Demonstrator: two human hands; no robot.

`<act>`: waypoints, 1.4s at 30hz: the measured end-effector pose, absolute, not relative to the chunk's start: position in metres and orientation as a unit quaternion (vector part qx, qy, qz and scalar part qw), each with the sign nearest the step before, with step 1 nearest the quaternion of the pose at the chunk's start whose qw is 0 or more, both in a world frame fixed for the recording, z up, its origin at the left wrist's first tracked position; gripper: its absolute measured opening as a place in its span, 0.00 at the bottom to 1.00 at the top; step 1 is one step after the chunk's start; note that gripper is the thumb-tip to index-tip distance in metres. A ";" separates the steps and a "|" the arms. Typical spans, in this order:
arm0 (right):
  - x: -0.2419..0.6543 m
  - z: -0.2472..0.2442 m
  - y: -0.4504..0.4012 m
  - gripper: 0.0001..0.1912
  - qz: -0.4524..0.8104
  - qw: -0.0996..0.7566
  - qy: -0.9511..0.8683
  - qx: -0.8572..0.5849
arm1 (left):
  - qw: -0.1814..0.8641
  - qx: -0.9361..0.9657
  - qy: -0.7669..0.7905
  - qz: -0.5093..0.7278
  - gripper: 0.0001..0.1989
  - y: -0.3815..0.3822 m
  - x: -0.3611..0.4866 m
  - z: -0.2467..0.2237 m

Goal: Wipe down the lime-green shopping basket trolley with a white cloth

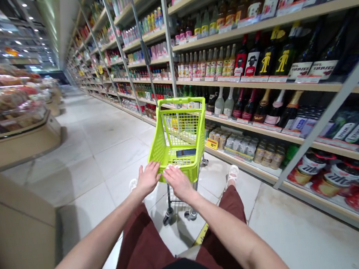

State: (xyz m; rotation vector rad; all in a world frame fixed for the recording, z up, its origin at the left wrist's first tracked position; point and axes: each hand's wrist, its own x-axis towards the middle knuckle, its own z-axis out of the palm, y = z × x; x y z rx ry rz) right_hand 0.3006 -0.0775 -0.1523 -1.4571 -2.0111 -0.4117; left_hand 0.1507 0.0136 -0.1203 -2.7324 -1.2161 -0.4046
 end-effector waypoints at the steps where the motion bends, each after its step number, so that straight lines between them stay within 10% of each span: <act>1: 0.296 -0.153 -0.076 0.21 -0.153 0.303 -0.767 -0.545 | 0.064 -0.906 -0.396 -0.133 0.22 0.014 0.149 -0.120; 21: 0.295 -0.135 -0.073 0.26 -0.065 0.478 -0.669 -0.565 | 0.025 -0.898 -0.402 -0.177 0.22 0.001 0.154 -0.118; 28: 0.270 -0.115 -0.070 0.23 0.175 0.704 -0.424 -0.542 | -0.474 -0.672 -0.366 -0.436 0.17 -0.020 0.172 -0.116; 32: 0.260 -0.108 -0.068 0.21 0.141 0.684 -0.454 -0.553 | -0.727 -0.440 -0.252 -0.463 0.21 -0.041 0.196 -0.106; 35: 0.259 -0.107 -0.072 0.24 0.058 0.554 -0.593 -0.581 | -0.684 -0.443 -0.298 -0.496 0.21 -0.034 0.198 -0.098; 42: 0.300 -0.115 -0.076 0.26 -0.036 0.448 -0.613 -0.650 | -0.201 -0.769 -0.460 -0.397 0.13 0.015 0.174 -0.094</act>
